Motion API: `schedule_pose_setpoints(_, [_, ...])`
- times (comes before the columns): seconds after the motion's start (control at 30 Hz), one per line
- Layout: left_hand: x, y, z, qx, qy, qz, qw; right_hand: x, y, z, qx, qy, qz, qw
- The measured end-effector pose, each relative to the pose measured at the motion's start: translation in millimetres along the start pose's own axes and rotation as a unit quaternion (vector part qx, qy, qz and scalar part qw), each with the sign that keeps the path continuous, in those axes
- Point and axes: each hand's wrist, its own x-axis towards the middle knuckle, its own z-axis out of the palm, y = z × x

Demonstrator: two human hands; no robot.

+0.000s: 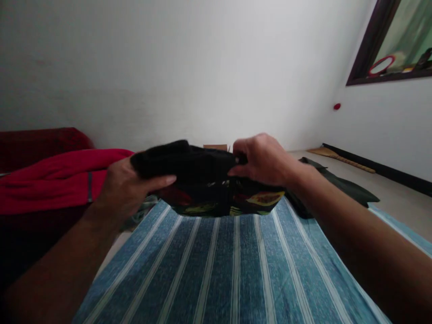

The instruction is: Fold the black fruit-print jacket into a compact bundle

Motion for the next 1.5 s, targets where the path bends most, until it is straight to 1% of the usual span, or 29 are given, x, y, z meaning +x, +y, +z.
schedule_pose_setpoints(0.03, [-24,5,-6.3,0.091,-0.015,0.041,0.995,-26,-16,3,-0.02,0.037,-0.067,0.997])
schedule_pose_setpoints(0.07, [-52,6,-11.1,0.159,-0.043,0.086,0.983,-55,-32,11,-0.039,0.054,-0.124,0.99])
schedule_pose_setpoints(0.1, [-83,2,-14.4,0.192,-0.082,0.121,0.97,-86,-47,23,-0.05,0.063,-0.164,0.983])
schedule_pose_setpoints(0.13, [-115,-5,-16.1,0.211,-0.138,0.139,0.958,-119,-62,39,-0.056,0.046,-0.183,0.98])
schedule_pose_setpoints(0.17, [-147,-14,-16.5,0.225,-0.175,0.155,0.946,-150,-76,56,-0.054,0.026,-0.191,0.98])
schedule_pose_setpoints(0.2, [-177,-25,-15.8,0.226,-0.213,0.194,0.931,-179,-89,73,-0.054,0.016,-0.173,0.983])
schedule_pose_setpoints(0.23, [-203,-34,-14.5,0.229,-0.261,0.231,0.909,-204,-101,89,-0.055,0.012,-0.153,0.987])
schedule_pose_setpoints(0.27, [-224,-43,-12.8,0.236,-0.282,0.272,0.889,-225,-111,102,-0.056,0.03,-0.138,0.988])
schedule_pose_setpoints(0.3, [-240,-49,-11.1,0.247,-0.281,0.282,0.883,-241,-120,112,-0.063,0.071,-0.129,0.987])
schedule_pose_setpoints(0.37, [-259,-54,-9.0,0.279,-0.289,0.265,0.877,-259,-132,122,-0.066,0.081,-0.092,0.99])
schedule_pose_setpoints(0.47, [-263,-47,-13.5,0.315,-0.32,0.18,0.875,-264,-140,120,-0.055,0.068,-0.055,0.995])
schedule_pose_setpoints(0.53, [-260,-36,-21.6,0.307,-0.35,0.13,0.875,-265,-142,115,-0.045,0.064,-0.05,0.996])
schedule_pose_setpoints(0.6, [-254,-22,-29.7,0.285,-0.374,0.1,0.877,-267,-142,113,-0.033,0.067,-0.047,0.996])
schedule_pose_setpoints(0.67, [-246,-8,-31.9,0.276,-0.379,0.076,0.88,-270,-143,113,-0.019,0.067,-0.04,0.997])
schedule_pose_setpoints(0.7, [-242,-2,-29.5,0.282,-0.373,0.063,0.882,-271,-143,113,-0.013,0.066,-0.036,0.997])
schedule_pose_setpoints(0.77, [-234,6,-18.1,0.312,-0.352,0.037,0.881,-272,-142,111,-0.003,0.069,-0.024,0.997])
schedule_pose_setpoints(0.83, [-230,9,-1.7,0.341,-0.319,0.048,0.883,-272,-139,108,0.004,0.084,0.005,0.996])
schedule_pose_setpoints(0.9, [-233,6,14.0,0.359,-0.296,0.077,0.882,-272,-132,103,0.006,0.113,0.071,0.991])
schedule_pose_setpoints(0.97, [-240,1,25.4,0.372,-0.293,0.104,0.875,-274,-122,100,0.01,0.128,0.178,0.976])
schedule_pose_setpoints(1.0, [-245,-2,29.3,0.376,-0.294,0.116,0.871,-275,-116,98,0.013,0.122,0.242,0.962])
schedule_pose_setpoints(1.1, [-258,-7,34.2,0.372,-0.292,0.148,0.868,-277,-99,95,0.061,0.058,0.421,0.903])
schedule_pose_setpoints(1.17, [-263,-10,33.2,0.351,-0.256,0.138,0.89,-275,-88,92,0.116,0.021,0.493,0.862])
schedule_pose_setpoints(1.2, [-264,-11,31.6,0.335,-0.222,0.113,0.909,-273,-82,91,0.133,0.019,0.513,0.848])
schedule_pose_setpoints(1.23, [-263,-13,29.6,0.318,-0.178,0.072,0.928,-270,-75,90,0.14,0.023,0.523,0.84])
schedule_pose_setpoints(1.3, [-260,-16,24.7,0.276,-0.081,-0.054,0.956,-266,-62,91,0.129,0.038,0.523,0.841])
schedule_pose_setpoints(1.33, [-257,-17,22.3,0.249,-0.043,-0.128,0.959,-264,-56,92,0.123,0.038,0.518,0.845])
schedule_pose_setpoints(1.4, [-253,-18,18.7,0.191,0.003,-0.258,0.947,-262,-45,98,0.132,0.02,0.501,0.855])
schedule_pose_setpoints(1.43, [-251,-18,17.8,0.166,0.014,-0.304,0.938,-262,-42,101,0.147,0.006,0.492,0.858])
schedule_pose_setpoints(1.5, [-251,-16,17.8,0.134,0.029,-0.351,0.926,-264,-39,108,0.186,-0.016,0.472,0.862])
